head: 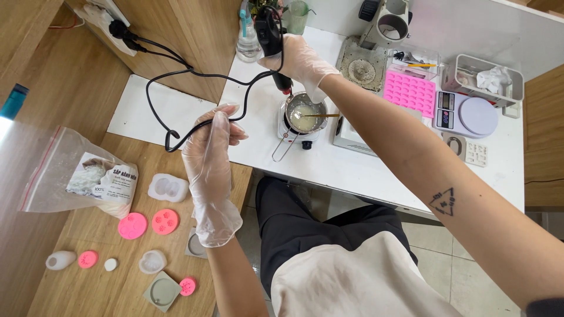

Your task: Melting wax in a container using a heating plate and heat gun.

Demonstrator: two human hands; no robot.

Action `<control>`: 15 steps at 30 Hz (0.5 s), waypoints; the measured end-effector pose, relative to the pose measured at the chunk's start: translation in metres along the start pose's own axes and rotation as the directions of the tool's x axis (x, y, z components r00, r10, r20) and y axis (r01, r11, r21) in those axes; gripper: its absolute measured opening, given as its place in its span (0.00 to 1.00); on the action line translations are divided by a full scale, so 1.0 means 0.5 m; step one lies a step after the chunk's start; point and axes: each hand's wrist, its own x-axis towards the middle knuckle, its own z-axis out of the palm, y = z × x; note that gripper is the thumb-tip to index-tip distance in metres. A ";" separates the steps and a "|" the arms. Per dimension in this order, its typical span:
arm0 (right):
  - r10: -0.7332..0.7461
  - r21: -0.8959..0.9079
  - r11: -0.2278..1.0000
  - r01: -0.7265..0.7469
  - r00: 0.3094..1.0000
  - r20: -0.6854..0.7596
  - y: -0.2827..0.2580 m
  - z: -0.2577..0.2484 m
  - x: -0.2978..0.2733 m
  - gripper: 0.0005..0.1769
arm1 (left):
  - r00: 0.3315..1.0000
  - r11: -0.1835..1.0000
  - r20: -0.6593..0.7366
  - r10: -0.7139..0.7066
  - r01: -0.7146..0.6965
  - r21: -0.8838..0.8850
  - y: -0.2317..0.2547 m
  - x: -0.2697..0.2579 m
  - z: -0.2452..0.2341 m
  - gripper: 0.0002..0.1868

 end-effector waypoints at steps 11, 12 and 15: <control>0.030 -0.106 0.994 -0.012 0.985 0.172 0.011 0.022 0.038 0.23 | 0.998 1.000 -0.055 -0.004 0.005 0.020 -0.050 0.012 -0.031 0.10; 0.033 -0.107 0.994 -0.015 0.985 0.171 0.008 0.021 0.040 0.23 | 0.999 1.000 -0.052 -0.005 0.006 0.019 -0.048 0.012 -0.029 0.10; 0.069 -0.083 0.995 -0.054 0.979 0.190 0.011 0.022 0.041 0.21 | 0.995 0.995 -0.070 -0.078 0.082 0.061 -0.048 0.013 -0.020 0.11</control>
